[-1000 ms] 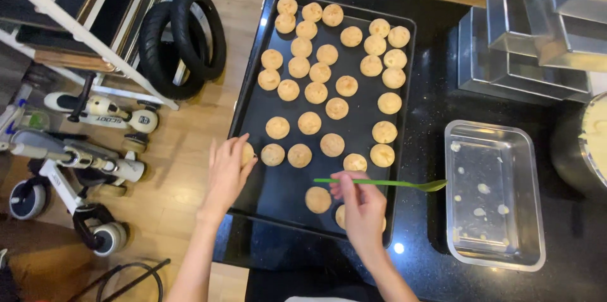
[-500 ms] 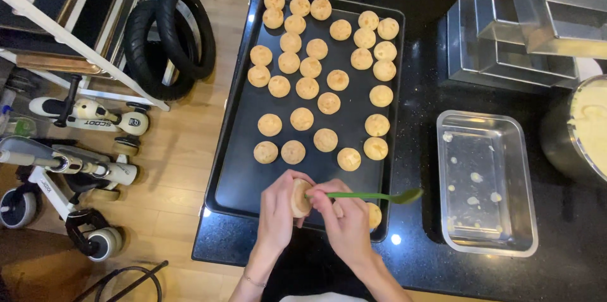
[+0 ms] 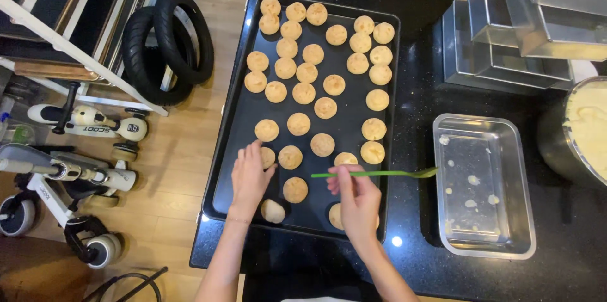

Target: Preparing pastry shells by inspecting/cleaning them with a tool and arranging them on a baking tray.

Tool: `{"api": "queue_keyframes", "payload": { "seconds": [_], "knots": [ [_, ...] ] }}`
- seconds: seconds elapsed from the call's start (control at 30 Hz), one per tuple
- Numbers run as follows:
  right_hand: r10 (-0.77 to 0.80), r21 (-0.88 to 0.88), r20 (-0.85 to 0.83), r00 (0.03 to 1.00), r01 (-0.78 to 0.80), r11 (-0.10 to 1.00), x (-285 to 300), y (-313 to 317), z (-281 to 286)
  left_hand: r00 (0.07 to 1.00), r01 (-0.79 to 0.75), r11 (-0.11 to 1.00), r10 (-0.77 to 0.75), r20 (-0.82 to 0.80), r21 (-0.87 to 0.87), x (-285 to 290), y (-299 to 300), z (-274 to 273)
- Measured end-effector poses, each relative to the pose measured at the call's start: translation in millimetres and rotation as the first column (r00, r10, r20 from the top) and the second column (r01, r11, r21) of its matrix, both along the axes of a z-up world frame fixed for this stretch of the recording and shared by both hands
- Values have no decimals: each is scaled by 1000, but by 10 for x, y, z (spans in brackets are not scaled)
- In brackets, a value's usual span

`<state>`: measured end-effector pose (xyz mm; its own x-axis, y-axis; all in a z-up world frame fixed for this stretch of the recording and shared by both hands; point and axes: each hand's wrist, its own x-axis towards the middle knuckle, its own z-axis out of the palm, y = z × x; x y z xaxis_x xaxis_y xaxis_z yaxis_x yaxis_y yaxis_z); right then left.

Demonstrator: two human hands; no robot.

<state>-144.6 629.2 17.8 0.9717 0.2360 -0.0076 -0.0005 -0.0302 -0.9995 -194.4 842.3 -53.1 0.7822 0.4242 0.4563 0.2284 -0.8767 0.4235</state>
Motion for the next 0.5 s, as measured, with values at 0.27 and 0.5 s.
{"api": "queue_keyframes", "payload": {
  "seconds": [0.27,0.5],
  "knots": [
    [109,-2,244,964,-111,994,-157,218,235,983,183,51,-8,182,-982,-146,-568,583],
    [326,-256,307,894,-252,933,-104,92,270,989,117,18,-97,115,-993,-152,-730,775]
  ]
}}
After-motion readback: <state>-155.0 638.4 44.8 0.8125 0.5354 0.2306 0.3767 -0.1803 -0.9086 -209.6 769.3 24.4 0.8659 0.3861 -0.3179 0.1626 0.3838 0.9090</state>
